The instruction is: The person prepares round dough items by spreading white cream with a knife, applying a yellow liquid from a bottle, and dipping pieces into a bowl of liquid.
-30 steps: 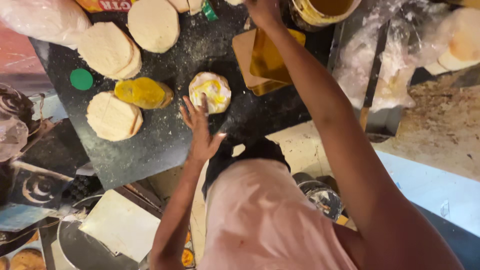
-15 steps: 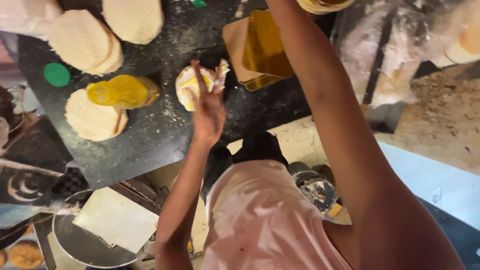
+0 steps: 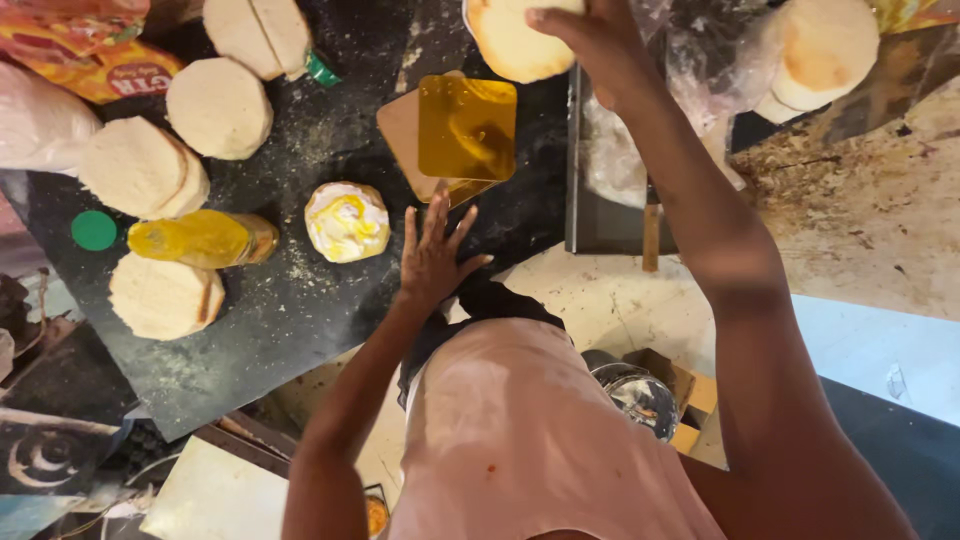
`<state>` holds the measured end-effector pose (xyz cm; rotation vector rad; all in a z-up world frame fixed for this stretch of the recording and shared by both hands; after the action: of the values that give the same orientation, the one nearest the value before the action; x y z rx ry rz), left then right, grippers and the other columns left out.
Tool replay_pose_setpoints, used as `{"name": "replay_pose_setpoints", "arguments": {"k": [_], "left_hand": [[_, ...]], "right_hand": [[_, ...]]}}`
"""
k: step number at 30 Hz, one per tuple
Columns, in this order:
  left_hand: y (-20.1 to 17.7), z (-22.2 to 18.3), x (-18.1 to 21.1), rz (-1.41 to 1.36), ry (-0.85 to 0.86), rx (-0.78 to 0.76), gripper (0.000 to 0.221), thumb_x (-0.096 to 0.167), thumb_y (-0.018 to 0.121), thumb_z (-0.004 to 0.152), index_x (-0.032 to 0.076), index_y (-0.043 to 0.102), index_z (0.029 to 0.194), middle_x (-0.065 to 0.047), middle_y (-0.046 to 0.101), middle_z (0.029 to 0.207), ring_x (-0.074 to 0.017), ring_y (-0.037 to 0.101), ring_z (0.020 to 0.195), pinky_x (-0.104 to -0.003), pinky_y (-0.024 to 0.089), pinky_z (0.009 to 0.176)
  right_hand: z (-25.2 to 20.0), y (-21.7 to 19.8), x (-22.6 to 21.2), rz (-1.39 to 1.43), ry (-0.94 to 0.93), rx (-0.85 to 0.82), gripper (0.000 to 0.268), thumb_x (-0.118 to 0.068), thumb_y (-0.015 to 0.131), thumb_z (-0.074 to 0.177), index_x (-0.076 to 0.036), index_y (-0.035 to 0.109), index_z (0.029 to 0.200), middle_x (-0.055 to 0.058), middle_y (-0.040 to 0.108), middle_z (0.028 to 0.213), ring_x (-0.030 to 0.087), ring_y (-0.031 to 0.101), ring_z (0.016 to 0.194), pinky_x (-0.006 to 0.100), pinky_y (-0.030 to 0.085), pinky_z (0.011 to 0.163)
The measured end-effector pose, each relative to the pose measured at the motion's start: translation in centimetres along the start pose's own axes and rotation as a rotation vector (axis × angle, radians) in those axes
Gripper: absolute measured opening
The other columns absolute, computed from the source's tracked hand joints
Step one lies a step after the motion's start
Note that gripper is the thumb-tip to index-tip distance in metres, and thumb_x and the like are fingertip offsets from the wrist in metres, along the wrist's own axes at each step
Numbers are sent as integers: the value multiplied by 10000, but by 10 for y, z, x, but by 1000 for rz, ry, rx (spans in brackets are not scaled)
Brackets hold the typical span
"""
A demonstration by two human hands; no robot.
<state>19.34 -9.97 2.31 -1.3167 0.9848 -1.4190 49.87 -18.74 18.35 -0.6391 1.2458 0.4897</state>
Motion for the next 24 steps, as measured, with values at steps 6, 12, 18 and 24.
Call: {"name": "replay_pose_setpoints", "arguments": {"k": [6, 12, 18, 24], "left_hand": [[-33, -20, 0, -242, -133, -21, 823, 628, 523, 970, 158, 346, 1622, -77, 513, 1509, -306, 321, 1549, -631, 174, 1270], [-55, 50, -11, -1856, -563, 328, 845, 650, 516, 954, 88, 355, 1564, -145, 495, 1521, -308, 540, 1330, -534, 422, 1112], [-97, 102, -12, -2504, -286, 543, 758, 670, 376, 1030, 17, 529, 1383, -188, 601, 1395, -339, 611, 1265, -489, 498, 1116], [-96, 122, -25, -2396, -399, 503, 627, 549, 453, 1049, 46, 549, 1410, -132, 635, 1392, -303, 606, 1307, -461, 498, 1151]], "right_hand": [[-43, -17, 18, 104, 367, 165, 544, -84, 834, 878, -8, 566, 1345, 125, 725, 1237, 230, 746, 1144, 374, 600, 988], [-55, 62, -8, 272, 82, -31, 449, -50, 802, 907, -35, 558, 1283, 140, 679, 1219, 226, 730, 1095, 389, 665, 940], [-88, 107, -59, -809, -617, -327, 546, -230, 846, 762, -103, 623, 1244, 73, 685, 1318, 248, 629, 1290, 594, 411, 1100], [-54, 56, -28, -99, -158, -193, 608, -233, 802, 919, -57, 513, 1425, 155, 602, 1417, 250, 563, 1351, 410, 450, 1134]]}}
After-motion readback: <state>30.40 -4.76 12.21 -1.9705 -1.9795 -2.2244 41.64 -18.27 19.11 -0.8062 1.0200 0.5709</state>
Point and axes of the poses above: each hand's wrist, its own z-axis towards the middle knuckle, its own y-axis out of the palm, x = y × z, the point moved 7 cm from there along z, towards the middle knuckle
